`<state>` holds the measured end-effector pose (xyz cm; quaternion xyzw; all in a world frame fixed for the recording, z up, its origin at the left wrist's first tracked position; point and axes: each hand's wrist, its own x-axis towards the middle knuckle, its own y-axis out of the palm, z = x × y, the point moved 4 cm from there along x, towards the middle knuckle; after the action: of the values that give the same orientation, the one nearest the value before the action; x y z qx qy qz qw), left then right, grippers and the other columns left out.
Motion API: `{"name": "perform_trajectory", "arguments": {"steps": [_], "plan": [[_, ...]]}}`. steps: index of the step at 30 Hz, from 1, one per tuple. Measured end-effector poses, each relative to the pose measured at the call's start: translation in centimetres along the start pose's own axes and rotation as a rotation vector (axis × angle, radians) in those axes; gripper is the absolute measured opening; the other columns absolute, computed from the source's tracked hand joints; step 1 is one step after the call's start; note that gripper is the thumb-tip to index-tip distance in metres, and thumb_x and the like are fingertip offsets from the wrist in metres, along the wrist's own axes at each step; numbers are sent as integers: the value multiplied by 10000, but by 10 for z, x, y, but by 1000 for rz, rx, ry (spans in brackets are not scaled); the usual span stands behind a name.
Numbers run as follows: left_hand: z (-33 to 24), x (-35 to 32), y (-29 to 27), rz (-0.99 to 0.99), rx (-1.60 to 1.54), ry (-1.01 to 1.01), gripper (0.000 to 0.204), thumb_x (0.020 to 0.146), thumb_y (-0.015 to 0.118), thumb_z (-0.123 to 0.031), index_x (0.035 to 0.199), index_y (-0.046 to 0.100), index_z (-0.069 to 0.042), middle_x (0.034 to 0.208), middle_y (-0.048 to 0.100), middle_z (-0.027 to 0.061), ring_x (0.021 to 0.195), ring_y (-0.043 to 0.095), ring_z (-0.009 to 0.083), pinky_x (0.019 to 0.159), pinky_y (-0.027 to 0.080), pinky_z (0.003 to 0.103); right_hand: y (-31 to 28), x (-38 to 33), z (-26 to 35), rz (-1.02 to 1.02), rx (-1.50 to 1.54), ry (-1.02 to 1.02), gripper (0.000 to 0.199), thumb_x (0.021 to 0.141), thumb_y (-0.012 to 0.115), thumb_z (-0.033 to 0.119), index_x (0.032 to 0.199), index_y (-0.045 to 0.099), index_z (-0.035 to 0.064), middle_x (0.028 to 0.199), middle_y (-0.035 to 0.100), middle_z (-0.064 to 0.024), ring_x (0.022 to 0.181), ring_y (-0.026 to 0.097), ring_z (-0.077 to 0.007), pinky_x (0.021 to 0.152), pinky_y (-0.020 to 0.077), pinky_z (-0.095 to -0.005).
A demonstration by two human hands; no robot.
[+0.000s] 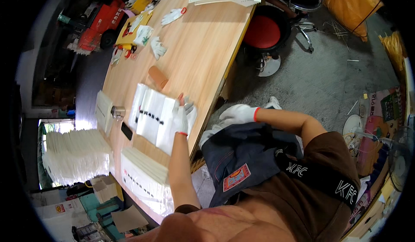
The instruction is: The person repeatedly picks up sheets of paper and places them into plastic bags on a table. They handle the items one at a time, folding the paper before inserting it into the bag.
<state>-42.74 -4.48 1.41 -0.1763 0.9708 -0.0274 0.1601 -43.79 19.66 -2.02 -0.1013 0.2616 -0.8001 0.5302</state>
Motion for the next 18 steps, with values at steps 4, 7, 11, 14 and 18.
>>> {"name": "perform_trajectory", "arguments": {"steps": [4, 7, 11, 14, 18], "plan": [[5, 85, 73, 50, -412, -89, 541, 966, 473, -384, 1394, 366, -71, 1358, 445, 186, 1134, 539, 300, 934, 454, 407, -83, -17, -62, -157, -41, 123, 407, 902, 521, 330, 1203, 573, 61, 1201, 591, -161, 1130, 546, -317, 976, 415, -366], [10, 146, 128, 100, -533, -167, 597, 958, 472, -418, 1415, 316, -67, 1396, 396, 214, 1199, 488, 325, 964, 430, 433, -164, -34, -112, -464, -32, 178, 422, 913, 534, 328, 1219, 557, 39, 1243, 571, -145, 1177, 528, -273, 1009, 394, -346], [7, 224, 183, 200, -585, -213, 601, 946, 485, -429, 1408, 321, -80, 1394, 398, 234, 1229, 460, 349, 991, 404, 452, -279, -36, -189, -912, 186, 254, 493, 923, 532, 353, 1301, 492, 39, 1231, 572, -113, 1125, 555, -208, 967, 422, -297], [-14, 280, 231, 265, -685, -239, 587, 948, 472, -428, 1397, 327, -79, 1399, 391, 244, 1262, 429, 362, 1026, 368, 471, -351, -24, -255, -1082, 691, 428, 589, 913, 537, 368, 1394, 381, 67, 1212, 566, -108, 1014, 586, -166, 886, 465, -286], [-47, 349, 289, 338, -822, -266, 544, 981, 378, -420, 1367, 304, -44, 1438, 312, 257, 1310, 352, 399, 1074, 307, 530, -409, 14, -279, -1165, 836, 356, 612, 929, 448, 388, 1408, 318, 31, 1104, 600, -116, 892, 636, -188, 790, 528, -296]]}}
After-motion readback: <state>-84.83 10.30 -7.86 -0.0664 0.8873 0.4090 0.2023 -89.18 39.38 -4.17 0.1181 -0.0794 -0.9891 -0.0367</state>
